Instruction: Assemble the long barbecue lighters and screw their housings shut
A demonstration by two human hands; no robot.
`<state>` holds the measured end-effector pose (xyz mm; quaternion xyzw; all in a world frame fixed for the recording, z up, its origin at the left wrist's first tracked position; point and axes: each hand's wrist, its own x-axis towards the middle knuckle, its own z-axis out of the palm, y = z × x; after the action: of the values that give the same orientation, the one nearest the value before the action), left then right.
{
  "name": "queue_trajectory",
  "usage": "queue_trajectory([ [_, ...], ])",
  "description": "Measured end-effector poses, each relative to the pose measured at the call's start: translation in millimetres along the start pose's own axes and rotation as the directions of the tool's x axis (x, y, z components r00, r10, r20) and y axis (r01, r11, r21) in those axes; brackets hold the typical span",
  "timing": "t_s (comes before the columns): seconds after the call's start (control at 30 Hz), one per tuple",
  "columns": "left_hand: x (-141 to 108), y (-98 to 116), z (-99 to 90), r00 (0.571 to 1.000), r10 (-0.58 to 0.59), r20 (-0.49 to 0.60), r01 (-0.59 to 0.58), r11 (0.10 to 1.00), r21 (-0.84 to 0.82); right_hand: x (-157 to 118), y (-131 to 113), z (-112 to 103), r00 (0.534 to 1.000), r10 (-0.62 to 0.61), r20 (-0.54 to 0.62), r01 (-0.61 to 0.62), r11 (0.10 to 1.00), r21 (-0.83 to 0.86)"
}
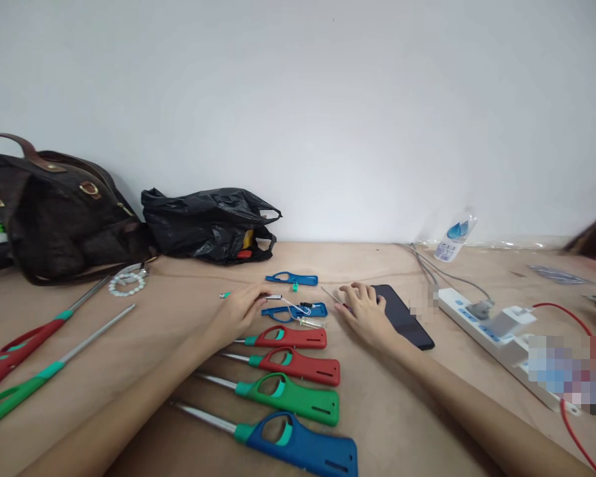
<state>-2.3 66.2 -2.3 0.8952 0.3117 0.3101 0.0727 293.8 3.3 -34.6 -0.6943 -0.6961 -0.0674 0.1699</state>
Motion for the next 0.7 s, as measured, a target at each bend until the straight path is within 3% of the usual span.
queue_trajectory([
  [0.1, 0, 2, -0.5, 1.000, 0.006, -0.015, -0.006, 1.000, -0.002, 2, -2, -5, 0.996, -0.044, -0.079, 0.051, 0.995, 0.084],
  [0.17, 1, 5, -1.8, 0.999, 0.009, -0.034, -0.009, 1.000, -0.002, 3, -9, -12, 0.987, -0.131, -0.098, 0.150, 0.964, 0.221],
  [0.23, 3, 8, -3.6, 0.999, 0.007, -0.053, -0.007, 1.000, -0.007, 5, -19, -20, 0.960, -0.272, -0.061, 0.271, 0.856, 0.439],
  [0.3, 4, 12, -5.8, 0.997, 0.002, -0.075, -0.003, 1.000, -0.022, 7, -30, -25, 0.914, -0.406, -0.021, 0.322, 0.690, 0.649],
  [0.4, 7, 16, -9.7, 0.993, -0.013, -0.113, 0.008, 0.999, -0.042, 10, -45, -27, 0.880, -0.474, 0.027, 0.242, 0.498, 0.833],
  [0.57, 10, 23, -18.6, 0.987, -0.025, -0.157, 0.016, 0.998, -0.058, 15, -63, -17, 0.889, -0.450, 0.084, 0.005, 0.193, 0.981],
  [0.7, 13, 27, -25.8, 0.986, -0.049, -0.159, 0.038, 0.997, -0.069, 18, -67, -12, 0.898, -0.413, 0.150, -0.132, 0.073, 0.989],
])
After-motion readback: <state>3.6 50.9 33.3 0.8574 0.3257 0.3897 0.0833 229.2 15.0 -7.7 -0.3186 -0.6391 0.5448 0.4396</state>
